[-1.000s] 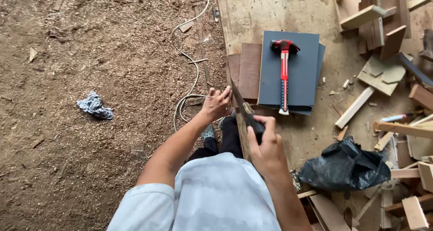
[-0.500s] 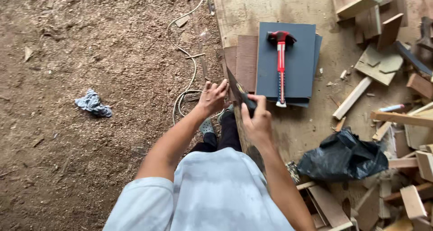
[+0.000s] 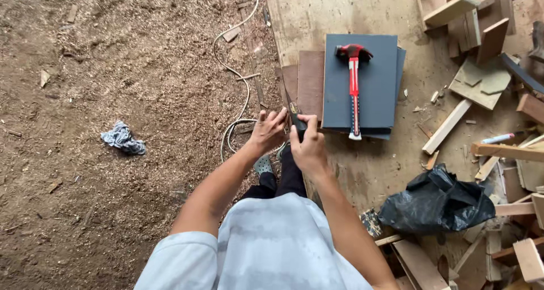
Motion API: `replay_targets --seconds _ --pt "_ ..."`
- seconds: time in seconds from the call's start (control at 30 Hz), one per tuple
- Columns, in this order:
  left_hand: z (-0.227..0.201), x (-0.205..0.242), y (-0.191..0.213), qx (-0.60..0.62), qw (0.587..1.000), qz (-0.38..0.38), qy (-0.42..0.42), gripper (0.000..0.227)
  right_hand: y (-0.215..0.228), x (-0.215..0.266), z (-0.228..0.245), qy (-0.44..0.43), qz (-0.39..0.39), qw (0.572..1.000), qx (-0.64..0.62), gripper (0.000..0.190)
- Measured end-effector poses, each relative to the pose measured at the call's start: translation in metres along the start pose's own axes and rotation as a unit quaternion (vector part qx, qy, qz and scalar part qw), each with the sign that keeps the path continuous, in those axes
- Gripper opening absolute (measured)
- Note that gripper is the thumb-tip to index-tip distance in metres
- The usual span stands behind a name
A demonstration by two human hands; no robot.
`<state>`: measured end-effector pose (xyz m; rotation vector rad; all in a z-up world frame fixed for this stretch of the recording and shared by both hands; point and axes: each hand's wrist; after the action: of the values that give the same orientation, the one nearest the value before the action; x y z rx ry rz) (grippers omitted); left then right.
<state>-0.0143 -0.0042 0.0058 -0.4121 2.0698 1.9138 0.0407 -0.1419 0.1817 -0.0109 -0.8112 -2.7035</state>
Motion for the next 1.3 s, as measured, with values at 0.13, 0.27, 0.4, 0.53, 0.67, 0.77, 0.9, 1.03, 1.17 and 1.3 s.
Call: replay_targets --seconds 0.13,0.27,0.4,0.53,0.67,0.77,0.9,1.03,1.17,1.3 --pt "-0.001 0.003 -0.005 0.016 1.0 0.019 -0.002 0.063 0.034 0.026 -0.001 0.013 -0.034 0.999 0.021 0.033" --pt "-0.001 0.008 -0.009 -0.003 1.0 -0.01 -0.012 0.069 0.093 0.083 0.028 -0.011 -0.004 0.999 0.048 0.033" --pt "0.007 -0.002 -0.017 0.008 1.0 0.001 -0.015 0.066 0.086 0.076 0.047 0.091 -0.053 0.994 0.028 0.03" --pt "-0.009 0.018 -0.011 -0.012 1.0 0.007 -0.012 0.044 0.019 0.03 0.016 0.078 -0.059 0.995 -0.009 0.031" --pt "0.005 -0.003 -0.006 0.012 0.999 -0.029 -0.012 0.055 0.004 0.016 -0.01 0.075 -0.078 0.994 0.0 0.032" --pt "-0.003 0.008 -0.001 0.015 1.0 0.008 0.001 0.059 0.045 0.051 -0.006 0.045 -0.062 0.997 0.011 0.032" --pt "-0.003 0.001 -0.004 0.032 0.999 0.007 0.009 0.069 0.112 0.099 0.039 0.033 -0.039 0.998 0.038 0.033" --pt "0.001 0.001 -0.008 0.029 1.0 0.007 0.004 0.065 0.098 0.087 0.041 0.135 -0.078 0.987 0.027 0.032" --pt "-0.009 0.007 -0.007 0.009 1.0 0.009 -0.004 0.057 0.019 0.035 -0.003 0.096 -0.063 0.993 -0.034 0.029" --pt "0.001 -0.004 -0.002 0.024 1.0 0.012 0.002 0.062 0.011 0.023 -0.014 0.081 -0.065 0.994 -0.023 0.031"
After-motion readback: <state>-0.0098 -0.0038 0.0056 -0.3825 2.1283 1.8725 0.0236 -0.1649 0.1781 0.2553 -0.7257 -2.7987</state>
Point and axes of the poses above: each hand's wrist, its own x-axis away from the middle knuckle, its own y-axis out of the back of the hand, z = x × y, and after that the axes turned 15 degrees about -z, right-handed
